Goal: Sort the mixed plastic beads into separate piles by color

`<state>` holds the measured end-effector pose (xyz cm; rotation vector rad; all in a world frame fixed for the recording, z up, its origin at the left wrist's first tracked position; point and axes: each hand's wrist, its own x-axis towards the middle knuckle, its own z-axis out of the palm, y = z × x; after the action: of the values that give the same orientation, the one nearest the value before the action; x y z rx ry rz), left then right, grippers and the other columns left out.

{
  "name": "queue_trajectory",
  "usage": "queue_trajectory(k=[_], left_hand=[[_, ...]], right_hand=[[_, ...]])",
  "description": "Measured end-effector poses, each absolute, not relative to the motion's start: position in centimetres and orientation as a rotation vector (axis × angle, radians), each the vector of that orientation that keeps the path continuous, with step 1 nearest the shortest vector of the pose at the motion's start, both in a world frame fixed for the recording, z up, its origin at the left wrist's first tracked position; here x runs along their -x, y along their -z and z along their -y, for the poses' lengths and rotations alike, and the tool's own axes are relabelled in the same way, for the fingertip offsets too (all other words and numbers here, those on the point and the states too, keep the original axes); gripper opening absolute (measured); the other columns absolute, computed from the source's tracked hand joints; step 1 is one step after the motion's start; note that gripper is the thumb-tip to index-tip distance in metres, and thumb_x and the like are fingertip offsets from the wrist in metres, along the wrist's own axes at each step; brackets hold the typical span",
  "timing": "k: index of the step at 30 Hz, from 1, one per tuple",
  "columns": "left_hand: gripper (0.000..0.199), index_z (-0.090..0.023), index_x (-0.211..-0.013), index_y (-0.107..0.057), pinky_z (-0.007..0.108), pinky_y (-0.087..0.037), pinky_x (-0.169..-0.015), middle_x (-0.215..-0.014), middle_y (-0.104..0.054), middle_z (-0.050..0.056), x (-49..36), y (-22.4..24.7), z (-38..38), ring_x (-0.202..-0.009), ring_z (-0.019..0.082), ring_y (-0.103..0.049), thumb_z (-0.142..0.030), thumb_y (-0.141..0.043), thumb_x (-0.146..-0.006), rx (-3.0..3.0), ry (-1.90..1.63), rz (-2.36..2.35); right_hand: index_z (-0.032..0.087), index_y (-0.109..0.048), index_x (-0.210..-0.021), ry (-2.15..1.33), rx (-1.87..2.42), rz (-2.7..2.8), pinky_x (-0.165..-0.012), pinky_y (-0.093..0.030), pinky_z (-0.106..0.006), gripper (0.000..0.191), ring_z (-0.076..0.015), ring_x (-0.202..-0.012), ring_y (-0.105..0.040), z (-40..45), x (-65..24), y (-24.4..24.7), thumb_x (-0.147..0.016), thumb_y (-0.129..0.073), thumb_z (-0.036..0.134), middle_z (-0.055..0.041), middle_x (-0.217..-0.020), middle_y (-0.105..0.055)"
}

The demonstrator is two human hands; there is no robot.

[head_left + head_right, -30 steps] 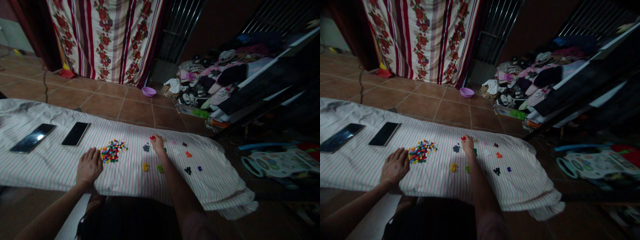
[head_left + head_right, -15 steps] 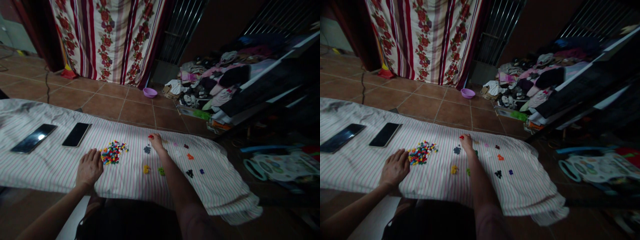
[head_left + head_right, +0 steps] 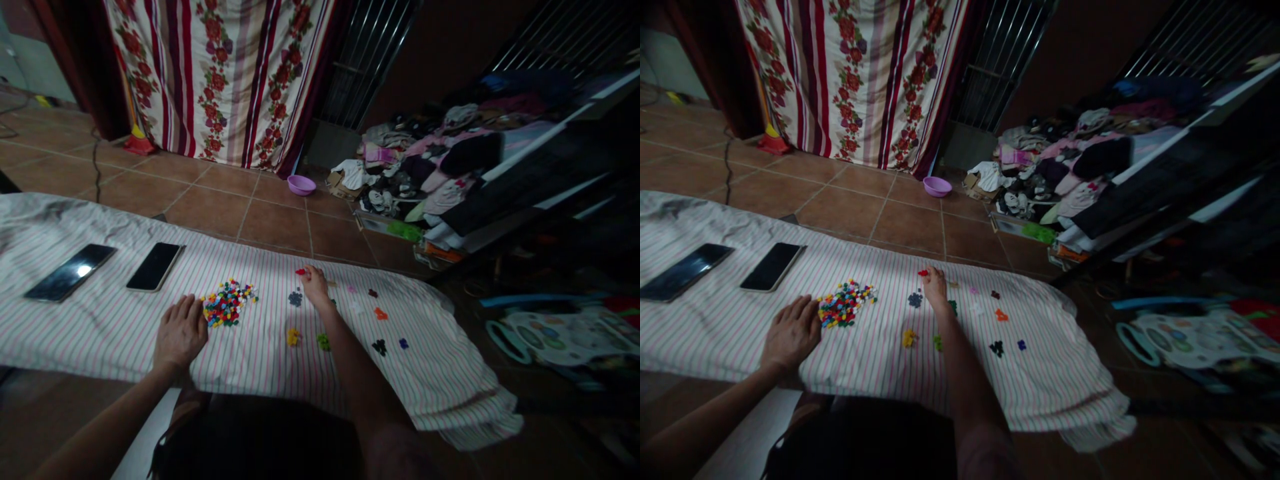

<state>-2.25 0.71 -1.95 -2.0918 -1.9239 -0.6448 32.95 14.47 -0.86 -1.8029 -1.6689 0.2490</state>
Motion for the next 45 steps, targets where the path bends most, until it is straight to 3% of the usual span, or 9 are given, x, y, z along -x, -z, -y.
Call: queue_trajectory(k=[4,10,19,25,34,45], left_hand=[[0.039,-0.013,-0.119,-0.063,0.049,-0.04,-0.106,-0.131,-0.064,0.019,2.3,1.9,-0.7,-0.127,0.032,-0.055,-0.028,-0.039,-0.092,2.103,0.649,1.937],[0.04,-0.01,-0.117,-0.064,0.047,-0.04,-0.105,-0.129,-0.065,0.02,2.2,1.7,-0.6,-0.127,0.033,-0.056,-0.028,-0.038,-0.093,2.096,0.625,1.912],[0.038,-0.015,-0.118,-0.063,0.047,-0.039,-0.104,-0.129,-0.065,0.017,2.3,2.1,-0.8,-0.126,0.031,-0.055,-0.029,-0.039,-0.091,2.083,0.664,1.942],[0.043,-0.008,-0.117,-0.065,0.049,-0.039,-0.106,-0.131,-0.064,0.021,2.1,1.7,-0.7,-0.128,0.034,-0.055,-0.029,-0.035,-0.093,2.108,0.672,1.982],[0.041,-0.011,-0.119,-0.063,0.048,-0.038,-0.108,-0.132,-0.063,0.019,2.1,1.6,-0.7,-0.13,0.033,-0.053,-0.028,-0.039,-0.092,2.115,0.679,2.013],[0.042,-0.008,-0.122,-0.064,0.048,-0.04,-0.106,-0.132,-0.064,0.02,2.2,1.9,-0.8,-0.127,0.033,-0.055,-0.028,-0.039,-0.094,2.095,0.647,1.957]], right_hand=[[0.021,-0.073,-0.096,-0.266,1.71,1.739,-0.092,-0.05,-0.035,0.036,-0.0193,-0.095,-0.063,-12.2,-32.9,1.0,-0.081,-0.045,0.006,-0.0061,-0.097,-0.07],[0.02,-0.076,-0.09,-0.379,1.702,1.948,-0.091,-0.05,-0.033,0.041,-0.0193,-0.094,-0.064,-10.1,-32.5,0.5,-0.078,-0.045,-0.003,-0.0077,-0.095,-0.072],[0.021,-0.077,-0.096,-0.41,1.664,1.95,-0.089,-0.051,-0.031,0.043,-0.0177,-0.091,-0.065,-9.5,-32.4,0.4,-0.077,-0.046,-0.001,-0.0059,-0.094,-0.071],[0.02,-0.076,-0.098,-0.388,1.694,1.98,-0.091,-0.05,-0.031,0.041,-0.0186,-0.094,-0.064,-9.7,-32.3,0.6,-0.08,-0.046,-0.001,-0.0076,-0.097,-0.072],[0.02,-0.076,-0.105,-0.286,1.717,2.02,-0.094,-0.049,-0.034,0.044,-0.0209,-0.101,-0.063,-9.7,-32.0,-0.1,-0.084,-0.043,-0.001,-0.0088,-0.104,-0.07],[0.021,-0.077,-0.102,-0.309,1.474,2.211,-0.093,-0.048,-0.033,0.031,-0.0205,-0.098,-0.062,-9.4,-25.6,0.7,-0.09,-0.052,0.007,-0.0075,-0.099,-0.071]])
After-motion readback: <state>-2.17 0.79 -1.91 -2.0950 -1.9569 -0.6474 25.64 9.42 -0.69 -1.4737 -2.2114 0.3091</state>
